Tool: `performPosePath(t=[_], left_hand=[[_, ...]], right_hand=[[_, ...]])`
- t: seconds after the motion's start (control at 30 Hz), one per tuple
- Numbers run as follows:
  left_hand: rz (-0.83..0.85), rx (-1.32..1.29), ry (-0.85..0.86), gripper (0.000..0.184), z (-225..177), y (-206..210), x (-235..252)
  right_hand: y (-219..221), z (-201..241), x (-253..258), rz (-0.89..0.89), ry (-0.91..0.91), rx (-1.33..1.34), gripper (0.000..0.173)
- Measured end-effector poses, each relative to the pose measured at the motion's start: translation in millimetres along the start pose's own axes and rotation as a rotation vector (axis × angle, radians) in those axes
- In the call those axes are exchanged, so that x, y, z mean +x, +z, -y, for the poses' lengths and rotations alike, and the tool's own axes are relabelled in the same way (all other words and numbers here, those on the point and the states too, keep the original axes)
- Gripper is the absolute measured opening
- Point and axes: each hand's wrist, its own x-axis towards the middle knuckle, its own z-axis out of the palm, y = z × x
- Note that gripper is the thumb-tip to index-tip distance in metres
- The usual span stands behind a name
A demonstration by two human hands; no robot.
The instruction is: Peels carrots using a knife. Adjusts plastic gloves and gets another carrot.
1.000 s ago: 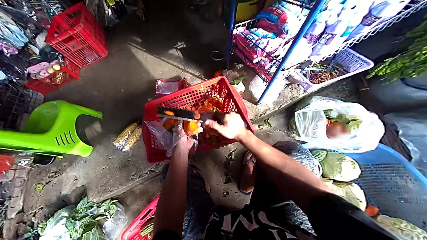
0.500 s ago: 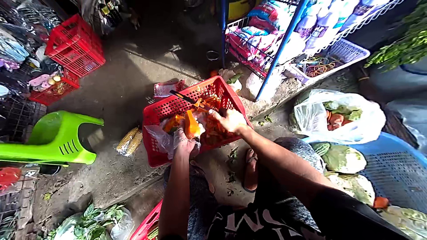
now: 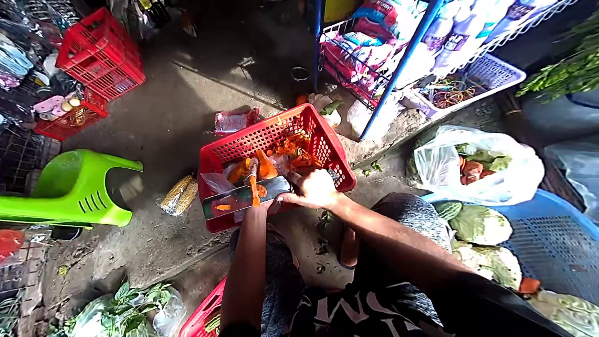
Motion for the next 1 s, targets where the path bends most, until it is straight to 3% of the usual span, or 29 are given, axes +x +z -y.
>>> performPosePath(t=[0.1, 0.17, 0.27, 0.4, 0.5, 0.57, 0.67, 0.87, 1.0], left_hand=[[-0.159, -0.045, 0.002, 0.041, 7.0, -14.3, 9.7], [-0.325, 0.036, -0.016, 0.031, -2.5, 0.8, 9.9], [-0.354, 0.092, 0.000, 0.034, -12.5, 5.3, 10.2], [-0.247, 0.102, 0.073, 0.027, 3.9, 0.5, 4.5], [-0.185, 0.070, 0.075, 0.032, 9.6, -2.0, -0.5], [-0.287, 0.126, 0.050, 0.025, 5.9, 1.1, 0.1], [-0.331, 0.193, 0.020, 0.030, -1.1, 6.2, 3.2], [-0.319, 0.117, 0.108, 0.023, 7.2, 4.9, -1.8], [-0.363, 0.086, -0.013, 0.033, -0.2, 13.0, -1.0]], right_hand=[[8.2, -11.7, 3.4, 0.005, 0.057, -0.009, 0.098], [-4.4, -22.7, 10.0, 0.149, 0.249, 0.019, 0.100], [-31.8, -30.4, 22.5, 0.308, 0.476, 0.082, 0.091], [-28.3, -1.7, 10.4, 0.222, 0.271, 0.084, 0.099], [-15.2, 1.3, 4.1, 0.172, 0.178, 0.083, 0.102], [-17.2, -8.1, 8.6, 0.241, 0.268, 0.108, 0.095], [-35.6, -24.3, 25.5, 0.326, 0.504, 0.142, 0.079], [-22.5, 4.1, 7.0, 0.208, 0.236, 0.120, 0.102], [-26.8, -14.0, 19.1, 0.313, 0.356, 0.151, 0.089]])
